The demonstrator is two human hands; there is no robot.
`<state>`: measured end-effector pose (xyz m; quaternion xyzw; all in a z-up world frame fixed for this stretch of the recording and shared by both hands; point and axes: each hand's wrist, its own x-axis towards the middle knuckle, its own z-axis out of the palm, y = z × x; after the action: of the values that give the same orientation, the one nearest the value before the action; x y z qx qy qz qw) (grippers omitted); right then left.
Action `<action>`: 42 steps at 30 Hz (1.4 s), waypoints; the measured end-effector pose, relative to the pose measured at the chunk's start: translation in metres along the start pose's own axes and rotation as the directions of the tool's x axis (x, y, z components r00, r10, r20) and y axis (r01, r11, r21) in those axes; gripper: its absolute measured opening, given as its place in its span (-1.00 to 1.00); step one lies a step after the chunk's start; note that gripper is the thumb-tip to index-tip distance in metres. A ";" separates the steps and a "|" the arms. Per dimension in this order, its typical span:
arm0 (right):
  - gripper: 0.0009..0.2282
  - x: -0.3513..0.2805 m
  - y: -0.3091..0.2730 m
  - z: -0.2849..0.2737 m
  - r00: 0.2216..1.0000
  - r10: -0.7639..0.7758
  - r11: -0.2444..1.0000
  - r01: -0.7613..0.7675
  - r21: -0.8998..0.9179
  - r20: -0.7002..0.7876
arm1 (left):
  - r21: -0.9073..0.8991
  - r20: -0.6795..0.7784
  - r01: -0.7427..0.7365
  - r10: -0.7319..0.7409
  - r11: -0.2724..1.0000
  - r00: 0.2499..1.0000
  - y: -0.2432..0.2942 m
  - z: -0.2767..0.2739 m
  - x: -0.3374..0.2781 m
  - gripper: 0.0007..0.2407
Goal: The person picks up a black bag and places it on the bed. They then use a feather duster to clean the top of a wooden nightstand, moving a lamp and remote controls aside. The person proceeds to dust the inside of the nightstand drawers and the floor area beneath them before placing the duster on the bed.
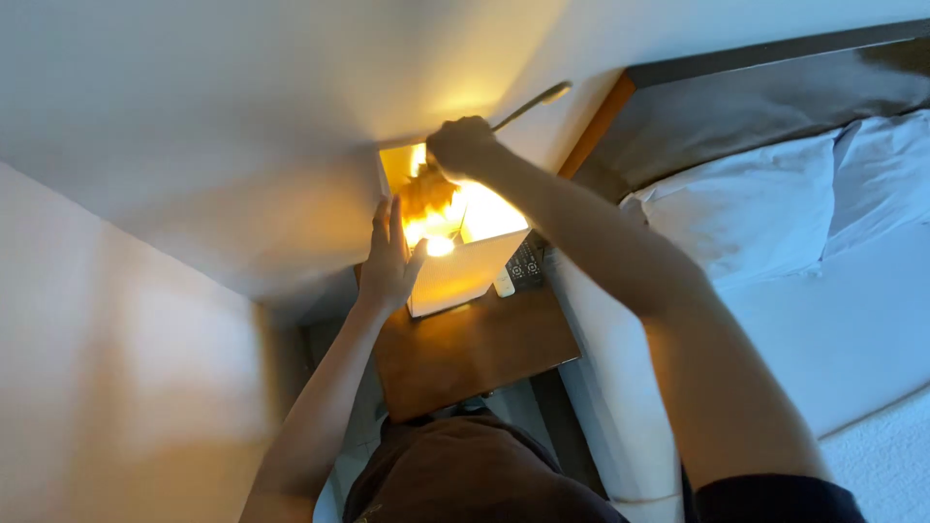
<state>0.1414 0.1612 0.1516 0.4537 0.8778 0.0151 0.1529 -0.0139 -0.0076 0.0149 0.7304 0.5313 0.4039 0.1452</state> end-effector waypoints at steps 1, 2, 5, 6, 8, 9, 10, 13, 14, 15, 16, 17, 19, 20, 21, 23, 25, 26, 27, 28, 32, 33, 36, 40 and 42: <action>-0.85 0.007 -0.004 0.017 1.000 0.003 1.000 -0.003 0.002 0.003 | -0.002 0.004 0.000 0.001 1.000 1.000 -0.002 0.002 -0.002 -0.34; -0.84 0.017 -0.005 0.029 0.998 0.048 0.997 -0.051 -0.065 -0.041 | 0.021 -0.004 -0.008 0.008 1.000 1.000 -0.005 0.004 0.003 -0.34; -0.82 0.023 0.001 0.055 0.993 0.075 0.988 -0.086 -0.125 -0.087 | 0.064 0.006 0.004 -0.005 0.998 1.000 -0.002 0.001 0.002 -0.35; -0.83 0.025 -0.016 0.054 0.993 0.068 0.989 -0.080 -0.124 -0.098 | 0.085 0.018 0.010 -0.011 0.996 1.000 0.000 -0.003 0.001 -0.35; -0.84 0.027 -0.020 0.056 0.991 0.054 0.990 -0.069 -0.125 -0.118 | 0.051 0.046 0.076 -0.078 0.996 0.996 0.009 -0.007 0.004 -0.35; -0.84 0.028 -0.022 0.057 0.991 0.048 0.990 -0.064 -0.127 -0.127 | 0.015 0.077 0.137 -0.138 0.990 0.987 0.014 -0.009 0.004 -0.34; -0.84 0.029 -0.024 0.059 0.990 0.041 0.990 -0.058 -0.126 -0.134 | 0.015 0.078 0.144 -0.144 0.990 0.986 0.012 -0.008 0.003 -0.34; -0.86 0.033 -0.026 0.065 0.987 0.028 0.991 -0.048 -0.124 -0.161 | 0.042 0.067 0.115 -0.117 0.993 0.991 0.008 -0.004 0.001 -0.34; -0.86 0.036 -0.026 0.066 0.985 0.025 0.991 -0.047 -0.124 -0.172 | 0.042 0.058 0.102 -0.104 0.994 0.993 0.007 -0.004 0.002 -0.34; -0.86 0.039 -0.025 0.068 0.983 0.023 0.991 -0.046 -0.124 -0.183 | 0.041 0.049 0.089 -0.091 0.995 0.995 0.006 -0.003 0.002 -0.33; -0.86 0.044 -0.011 0.093 0.981 0.022 0.991 -0.047 -0.125 -0.195 | 0.040 0.050 0.088 -0.090 0.995 0.995 0.005 -0.002 0.003 -0.33; -0.86 0.050 -0.007 0.107 0.978 0.022 0.991 -0.049 -0.125 -0.206 | 0.067 0.059 0.113 -0.117 0.991 0.991 0.005 -0.001 0.003 -0.33; -0.86 0.074 -0.015 0.105 0.976 0.025 0.991 -0.053 -0.124 -0.215 | 0.093 0.072 0.135 -0.142 0.986 0.987 0.005 0.000 0.002 -0.32; -0.85 0.075 -0.016 0.106 0.983 0.116 0.983 -0.134 -0.125 -0.142 | 0.065 0.043 0.101 -0.104 0.993 0.994 0.006 -0.002 0.002 -0.34; -0.81 0.076 -0.016 0.107 0.976 0.207 0.968 -0.215 -0.131 -0.069 | 0.039 0.013 0.066 -0.066 0.997 0.998 0.006 -0.003 0.001 -0.35; -0.79 0.072 -0.013 0.113 0.953 0.293 0.942 -0.272 -0.197 0.081 | 0.028 0.018 0.069 -0.069 0.997 0.997 0.010 -0.005 0.001 -0.35; -0.75 0.069 -0.013 0.109 0.899 0.381 0.908 -0.319 -0.271 0.216 | 0.017 0.017 0.067 -0.067 0.998 0.998 0.010 -0.007 0.002 -0.35; -0.76 0.065 -0.016 0.105 0.909 0.338 0.933 -0.290 -0.210 0.245 | 0.036 0.022 0.078 -0.079 0.996 0.997 0.011 -0.007 0.001 -0.36; -0.77 0.061 -0.018 0.101 0.917 0.293 0.954 -0.261 -0.148 0.270 | 0.054 0.026 0.089 -0.090 0.995 0.996 0.012 -0.006 0.001 -0.36; -0.77 0.055 -0.022 0.092 0.917 0.293 0.954 -0.262 -0.147 0.269 | 0.055 0.026 0.088 -0.089 0.995 0.996 0.011 -0.006 0.000 -0.36; -0.78 0.038 -0.030 0.062 0.938 0.066 0.980 -0.125 0.152 0.341 | 0.028 0.005 0.058 -0.058 0.998 0.998 0.007 -0.002 -0.001 -0.35; -0.78 0.035 -0.031 0.056 0.937 -0.013 0.964 -0.080 0.252 0.348 | 0.038 -0.014 0.024 -0.023 0.999 1.000 0.005 -0.001 -0.001 -0.36; -0.80 0.060 -0.032 0.097 0.991 0.062 0.996 -0.068 -0.054 -0.121 | -0.002 0.031 0.103 -0.103 0.995 0.994 0.010 -0.005 -0.001 -0.36; -0.78 0.054 -0.030 0.095 0.949 0.311 0.946 -0.304 -0.111 0.047 | 0.052 0.009 0.033 -0.034 0.998 0.999 0.019 -0.016 0.003 -0.35; -0.76 0.021 -0.033 0.056 0.887 0.363 0.931 -0.330 -0.158 0.286 | -0.152 0.159 0.307 -0.283 0.939 0.946 0.040 -0.027 0.007 -0.31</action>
<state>0.1199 0.1525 0.0873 0.5911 0.7455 0.0168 0.3075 -0.0066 -0.0231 0.0606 0.6522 0.5866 0.3723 0.3033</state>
